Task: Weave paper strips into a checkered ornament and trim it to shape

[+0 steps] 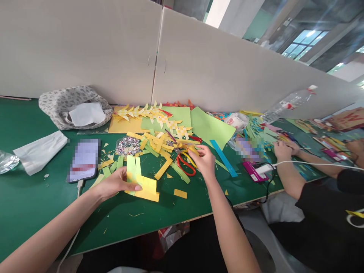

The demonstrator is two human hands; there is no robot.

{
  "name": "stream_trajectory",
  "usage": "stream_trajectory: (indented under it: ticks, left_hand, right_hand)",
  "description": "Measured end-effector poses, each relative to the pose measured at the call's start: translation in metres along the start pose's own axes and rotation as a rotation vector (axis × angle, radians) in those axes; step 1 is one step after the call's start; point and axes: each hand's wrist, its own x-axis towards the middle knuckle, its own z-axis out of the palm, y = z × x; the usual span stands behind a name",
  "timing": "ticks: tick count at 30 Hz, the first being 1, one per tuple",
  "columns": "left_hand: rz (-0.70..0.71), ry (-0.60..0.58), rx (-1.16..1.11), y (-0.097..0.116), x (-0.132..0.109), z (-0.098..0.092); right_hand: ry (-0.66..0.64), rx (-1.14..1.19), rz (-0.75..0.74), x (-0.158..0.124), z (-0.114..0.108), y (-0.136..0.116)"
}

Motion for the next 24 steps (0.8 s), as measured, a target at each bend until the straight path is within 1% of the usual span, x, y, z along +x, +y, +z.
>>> stream_trajectory:
  ticks: [2, 4, 7, 9, 11, 15, 16, 17, 18, 19, 20, 22, 24]
  left_hand:
    - [-0.008, -0.005, 0.002, 0.001, 0.0, 0.001]
    - [-0.016, 0.001, 0.003, 0.002, -0.001, 0.002]
    - [-0.023, 0.021, 0.012, 0.002, -0.001, 0.003]
    - [-0.029, 0.03, 0.022, 0.003, -0.001, 0.004]
    - [-0.035, 0.038, 0.032, 0.003, -0.001, 0.004]
    - [-0.037, 0.052, 0.051, 0.002, 0.0, 0.002]
    - [-0.036, 0.049, 0.053, 0.002, 0.0, 0.001]
    - [-0.034, 0.047, 0.054, 0.001, 0.0, 0.0]
    - [-0.033, 0.044, 0.054, 0.0, 0.001, -0.001]
    - [-0.032, 0.04, 0.053, -0.001, 0.001, -0.002]
    - [-0.033, 0.039, 0.051, -0.002, 0.002, -0.003]
    - [-0.039, 0.044, 0.051, -0.003, 0.003, -0.003]
    - [-0.046, 0.047, 0.05, -0.003, 0.003, -0.002]
  right_hand:
    - [0.165, -0.079, -0.031, 0.014, -0.005, 0.012]
    - [0.257, -0.202, -0.049, 0.028, -0.007, 0.026]
    - [0.25, -0.255, -0.047, 0.041, -0.006, 0.045]
    - [0.208, -0.28, -0.068, 0.043, -0.003, 0.051]
    - [0.164, -0.312, -0.109, 0.041, -0.001, 0.048]
    - [0.072, -0.361, -0.22, 0.023, -0.004, 0.025]
    - [0.035, -0.365, -0.24, 0.016, -0.005, 0.018]
    - [-0.032, -0.373, -0.257, 0.009, -0.006, 0.012]
    - [-0.161, -0.421, -0.256, 0.001, -0.006, 0.007]
    - [-0.256, -0.478, -0.225, -0.005, -0.007, 0.003]
    - [-0.319, -0.513, -0.186, -0.011, -0.006, 0.0]
    - [-0.366, -0.55, -0.122, -0.016, -0.002, -0.002]
    - [-0.353, -0.557, -0.081, -0.015, 0.003, -0.002]
